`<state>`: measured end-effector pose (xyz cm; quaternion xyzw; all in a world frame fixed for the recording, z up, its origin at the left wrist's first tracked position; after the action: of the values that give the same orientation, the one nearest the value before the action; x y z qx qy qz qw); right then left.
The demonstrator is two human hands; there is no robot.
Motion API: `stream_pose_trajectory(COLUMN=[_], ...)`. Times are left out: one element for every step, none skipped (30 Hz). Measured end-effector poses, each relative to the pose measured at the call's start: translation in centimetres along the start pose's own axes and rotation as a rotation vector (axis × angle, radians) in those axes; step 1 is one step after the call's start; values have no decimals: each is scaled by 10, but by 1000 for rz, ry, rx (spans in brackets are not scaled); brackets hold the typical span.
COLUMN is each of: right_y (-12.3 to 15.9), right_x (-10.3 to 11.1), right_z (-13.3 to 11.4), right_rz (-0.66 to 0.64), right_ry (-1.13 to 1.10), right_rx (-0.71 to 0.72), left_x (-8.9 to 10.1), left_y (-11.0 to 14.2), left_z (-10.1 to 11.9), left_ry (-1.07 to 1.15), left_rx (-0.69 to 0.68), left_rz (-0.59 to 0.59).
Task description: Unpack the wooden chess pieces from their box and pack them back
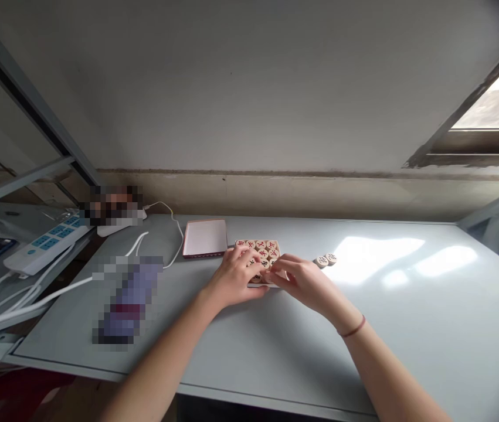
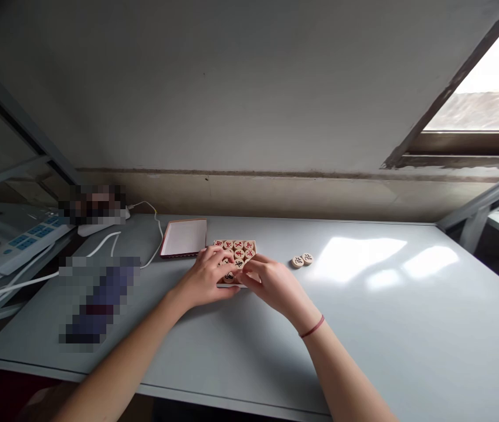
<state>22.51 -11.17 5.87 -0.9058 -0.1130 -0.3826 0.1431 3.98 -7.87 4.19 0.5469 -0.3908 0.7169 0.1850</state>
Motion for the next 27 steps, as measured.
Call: stream_pose_trajectory(right_y=[0, 0, 1, 1, 3, 4, 7, 9, 12, 15, 18, 21, 24, 26, 28, 29, 29, 29, 28, 26, 24, 22, 20, 18, 17, 16, 16], right_x=[4, 9, 15, 22, 29, 37, 44, 52, 60, 67, 73, 79, 82, 85, 85, 84, 82, 79, 75, 71, 66, 62, 59, 56, 55, 55, 55], right_z=[2, 5, 10, 16, 22, 28, 34, 39, 43, 46, 48, 49, 49, 50, 51, 53, 56, 60, 64, 68, 72, 75, 77, 78, 78, 77, 77], right_rz=[49, 109, 175, 243, 303, 348, 380, 402, 417, 423, 415, 387, 337, 267, 191, 124, 74, 47, 41, 49, 60, 66, 66, 61, 54, 54, 69], right_ry=[0, 7, 19, 32, 42, 47, 45, 37, 26, 15, 4, -6, -17, -27, -35, -33, -21, 2, 29, 57, 80, 97, 107, 112, 112, 109, 105], right_rx=[-11, -30, -57, -95, -139, -191, -247, -307, -368, -427, -479, -520, -547, -560, -564, -563, -560, -549, -525, -491, -455, -428, -417, -420, -430, -438, -438], left_x=[-2, -4, -6, -8, -10, -13, -15, -17, -19, -20, -22, -23, -24, -24, -25, -25, -26, -26, -27, -27, -27, -27, -27, -27, -26, -26, -26], left_y=[0, 0, 0, 0, 0, -1, -1, -1, -2, -2, -3, -4, -5, -5, -6, -6, -6, -6, -5, -5, -4, -4, -4, -3, -3, -3, -3], left_z=[2, 5, 8, 11, 14, 16, 18, 20, 22, 23, 24, 25, 25, 26, 26, 26, 26, 26, 25, 25, 24, 24, 23, 23, 23, 23, 23], left_ry=[-24, -47, -66, -84, -103, -127, -153, -179, -202, -220, -233, -242, -248, -253, -257, -258, -256, -252, -247, -244, -241, -239, -237, -235, -234, -233, -231], left_rx=[-12, -29, -50, -73, -89, -94, -93, -87, -81, -79, -82, -88, -95, -101, -104, -105, -103, -100, -95, -88, -84, -81, -80, -80, -80, -80, -80], left_rz=[15, 25, 30, 33, 38, 46, 57, 69, 81, 89, 94, 96, 97, 97, 96, 95, 93, 90, 85, 82, 79, 75, 72, 70, 70, 72, 73])
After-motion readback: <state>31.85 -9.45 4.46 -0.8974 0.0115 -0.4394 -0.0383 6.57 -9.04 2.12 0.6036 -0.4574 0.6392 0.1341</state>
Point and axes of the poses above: each hand's wrist, its own y-axis away from the middle knuckle, its own x-axis out of the back of the hand, z = x × y, the point moved 1 cm from there along -y, towards the middle knuckle, and after that the axes turned 10 degrees about -y, right-handed, at the moved point
